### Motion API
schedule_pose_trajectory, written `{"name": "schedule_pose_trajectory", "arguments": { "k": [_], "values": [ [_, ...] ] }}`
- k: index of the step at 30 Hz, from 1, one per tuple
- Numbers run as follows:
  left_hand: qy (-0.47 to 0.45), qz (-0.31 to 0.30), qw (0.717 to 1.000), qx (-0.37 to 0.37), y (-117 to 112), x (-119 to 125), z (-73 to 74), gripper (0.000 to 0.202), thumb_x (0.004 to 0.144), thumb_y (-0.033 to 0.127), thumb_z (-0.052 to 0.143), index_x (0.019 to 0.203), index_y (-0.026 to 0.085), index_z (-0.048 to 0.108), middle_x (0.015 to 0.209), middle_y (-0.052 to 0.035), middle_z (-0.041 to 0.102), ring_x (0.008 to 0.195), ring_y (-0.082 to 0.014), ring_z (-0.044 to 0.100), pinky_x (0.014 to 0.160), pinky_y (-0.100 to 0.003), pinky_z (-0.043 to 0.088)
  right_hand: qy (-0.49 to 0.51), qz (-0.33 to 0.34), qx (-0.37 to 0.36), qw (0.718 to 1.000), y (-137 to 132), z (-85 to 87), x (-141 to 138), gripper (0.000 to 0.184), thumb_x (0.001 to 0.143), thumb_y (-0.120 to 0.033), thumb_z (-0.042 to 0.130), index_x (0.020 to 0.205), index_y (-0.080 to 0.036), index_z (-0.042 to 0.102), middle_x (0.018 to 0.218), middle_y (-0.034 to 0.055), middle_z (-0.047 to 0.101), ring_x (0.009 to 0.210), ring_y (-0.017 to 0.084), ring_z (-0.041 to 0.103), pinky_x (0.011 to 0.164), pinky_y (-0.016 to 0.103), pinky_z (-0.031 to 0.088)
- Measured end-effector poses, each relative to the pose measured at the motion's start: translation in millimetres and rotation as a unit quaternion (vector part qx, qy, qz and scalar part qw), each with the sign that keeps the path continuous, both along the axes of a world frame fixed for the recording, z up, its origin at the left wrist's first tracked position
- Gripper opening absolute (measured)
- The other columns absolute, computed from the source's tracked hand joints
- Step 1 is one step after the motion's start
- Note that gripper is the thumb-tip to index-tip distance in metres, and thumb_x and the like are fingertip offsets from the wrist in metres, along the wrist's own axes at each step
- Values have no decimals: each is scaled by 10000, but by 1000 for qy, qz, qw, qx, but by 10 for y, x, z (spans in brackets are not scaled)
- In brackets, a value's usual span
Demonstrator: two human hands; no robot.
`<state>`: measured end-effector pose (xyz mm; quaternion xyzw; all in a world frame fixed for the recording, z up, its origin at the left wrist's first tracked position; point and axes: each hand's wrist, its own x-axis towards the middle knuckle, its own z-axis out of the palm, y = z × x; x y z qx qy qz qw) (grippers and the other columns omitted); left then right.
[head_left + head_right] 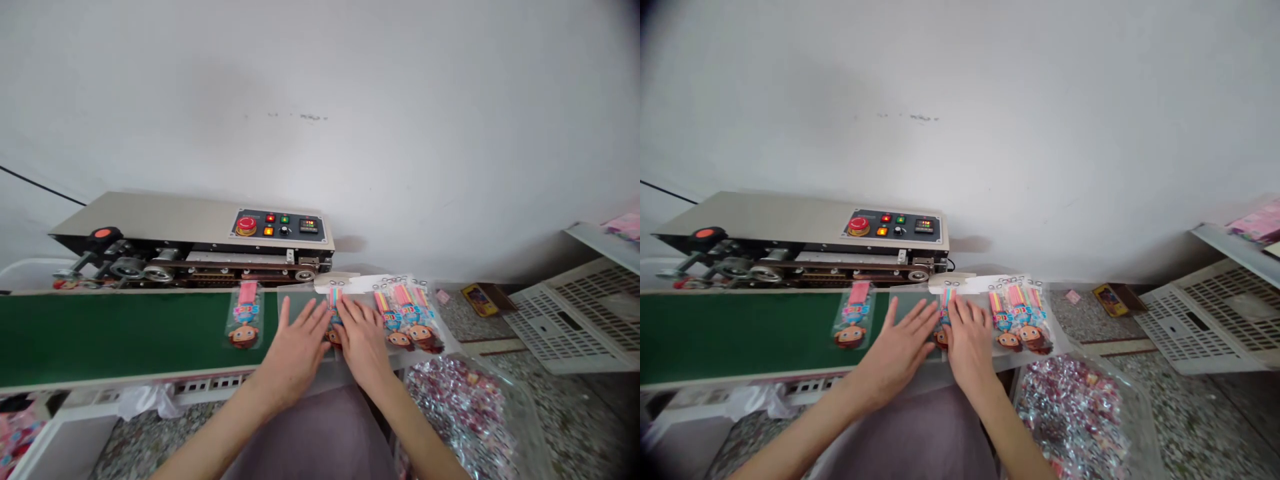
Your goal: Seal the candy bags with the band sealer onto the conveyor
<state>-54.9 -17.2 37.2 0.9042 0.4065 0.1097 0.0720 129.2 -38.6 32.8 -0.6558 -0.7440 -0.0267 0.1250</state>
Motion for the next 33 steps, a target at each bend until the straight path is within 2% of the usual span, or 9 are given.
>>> {"name": "schedule_pose_trajectory", "arguments": {
  "k": [5,12,14,17,20,23,25,28,33],
  "values": [
    [-8,-12,1000,-4,-58,47,-131,524,1053,409,347,1515,168,406,1579,-86,394,1481,-298,331,1206,-686,34,12,27,-14,999,78,10,-107,447,984,-216,467,1426,-197,527,1497,67,526,1279,290,457,1065,474,343],
    [8,35,999,36,-22,-398,-255,482,1057,357,304,1470,178,475,1532,-91,464,1449,-305,391,1183,-709,82,48,65,-20,997,169,68,-469,480,990,-317,502,1458,-214,480,1523,67,497,1327,284,439,1090,485,356],
    [11,58,997,58,-6,-518,-252,496,1056,343,273,1473,160,472,1515,-116,483,1440,-331,401,1156,-735,127,43,65,-17,997,148,158,-367,460,995,-362,497,1435,-228,510,1513,53,511,1357,282,426,1104,489,347],
    [-4,104,991,85,-14,-545,-172,511,1052,338,253,1448,130,500,1513,-149,480,1446,-345,388,1144,-732,176,3,11,22,1000,48,286,136,381,1014,-362,445,1340,-256,611,1487,44,541,1385,281,416,1141,516,296],
    [-23,81,994,70,-60,-232,-34,482,1042,312,291,1409,127,543,1501,-147,499,1445,-316,398,1175,-666,219,-60,-100,71,991,-53,276,797,434,1017,-336,405,1401,-220,570,1468,98,555,1402,291,405,1132,510,311],
    [-28,-26,999,8,-75,391,60,468,1023,219,311,1446,168,507,1526,-104,480,1447,-258,403,1191,-578,286,-110,-151,37,982,-87,122,1201,502,1016,-394,390,1484,-233,472,1535,92,479,1417,303,385,1107,495,347],
    [-24,-99,995,-14,-43,836,55,493,1015,231,345,1491,154,444,1563,-109,429,1468,-259,365,1203,-563,274,-109,-168,21,980,-86,8,1267,522,1023,-418,356,1513,-252,428,1569,72,434,1431,304,364,1103,491,356],
    [-16,-102,995,-12,36,1284,-55,553,1046,375,302,1522,105,383,1606,-148,337,1503,-289,282,1196,-614,250,-84,-188,26,978,-83,-87,1198,512,1038,-413,300,1514,-277,426,1580,58,418,1427,295,371,1094,482,373],
    [3,-93,995,42,107,1183,-252,575,1037,416,331,1566,192,309,1629,-100,309,1513,-290,253,1198,-661,179,-100,-192,39,975,-82,-119,957,528,1030,-414,327,1524,-244,408,1568,132,421,1423,337,375,1099,603,304]
  ]
}}
